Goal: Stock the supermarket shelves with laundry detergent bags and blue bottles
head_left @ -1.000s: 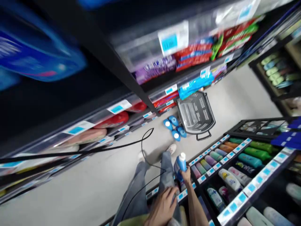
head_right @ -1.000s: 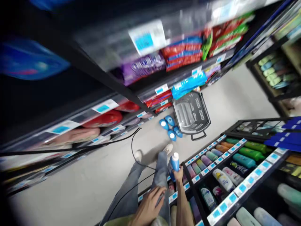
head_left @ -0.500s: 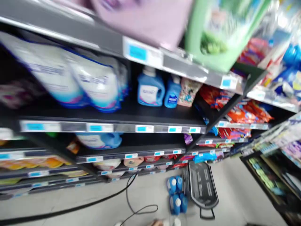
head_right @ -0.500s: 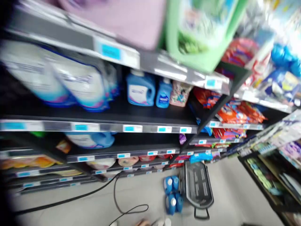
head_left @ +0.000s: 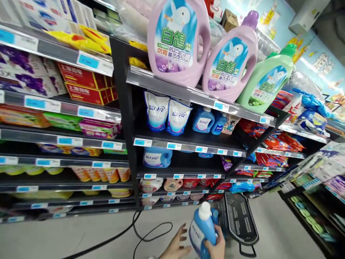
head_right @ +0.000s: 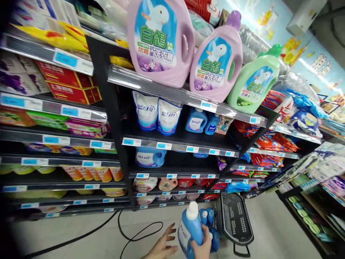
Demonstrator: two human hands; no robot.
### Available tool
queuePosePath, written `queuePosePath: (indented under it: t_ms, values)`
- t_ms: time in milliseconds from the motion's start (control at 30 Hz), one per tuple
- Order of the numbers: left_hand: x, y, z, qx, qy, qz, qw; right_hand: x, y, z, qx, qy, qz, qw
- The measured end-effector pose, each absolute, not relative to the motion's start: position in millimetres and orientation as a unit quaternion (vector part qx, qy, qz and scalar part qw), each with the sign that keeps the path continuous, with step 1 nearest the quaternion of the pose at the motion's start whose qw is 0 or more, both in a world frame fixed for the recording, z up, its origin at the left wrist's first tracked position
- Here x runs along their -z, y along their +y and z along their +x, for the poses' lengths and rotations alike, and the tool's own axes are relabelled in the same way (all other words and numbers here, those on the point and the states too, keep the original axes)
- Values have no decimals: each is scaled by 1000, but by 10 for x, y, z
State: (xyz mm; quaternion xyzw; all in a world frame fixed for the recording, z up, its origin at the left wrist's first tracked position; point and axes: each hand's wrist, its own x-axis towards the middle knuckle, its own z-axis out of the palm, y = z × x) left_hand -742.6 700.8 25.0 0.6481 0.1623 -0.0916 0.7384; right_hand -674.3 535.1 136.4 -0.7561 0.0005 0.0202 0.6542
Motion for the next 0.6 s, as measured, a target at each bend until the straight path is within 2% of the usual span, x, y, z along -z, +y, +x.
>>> queuePosePath:
  t_ms: [167, 267, 400, 600]
  values:
    - [-833, 7175, -7576, 1, 65, 494, 867, -1706, 5412, -6824, -34, 21, -643, 765]
    - [-1179, 7223, -7627, -21, 28, 442, 896, -1935, 5435, -6949, -27, 62, -581, 811]
    - [-1384, 7228, -7705, -66, 40, 453, 888, -2158, 5522, -7016, -30, 38, -566, 823]
    - [-1489, 7243, -7757, -138, 79, 473, 867, -2217, 5719, -6955, 3, -59, -605, 794]
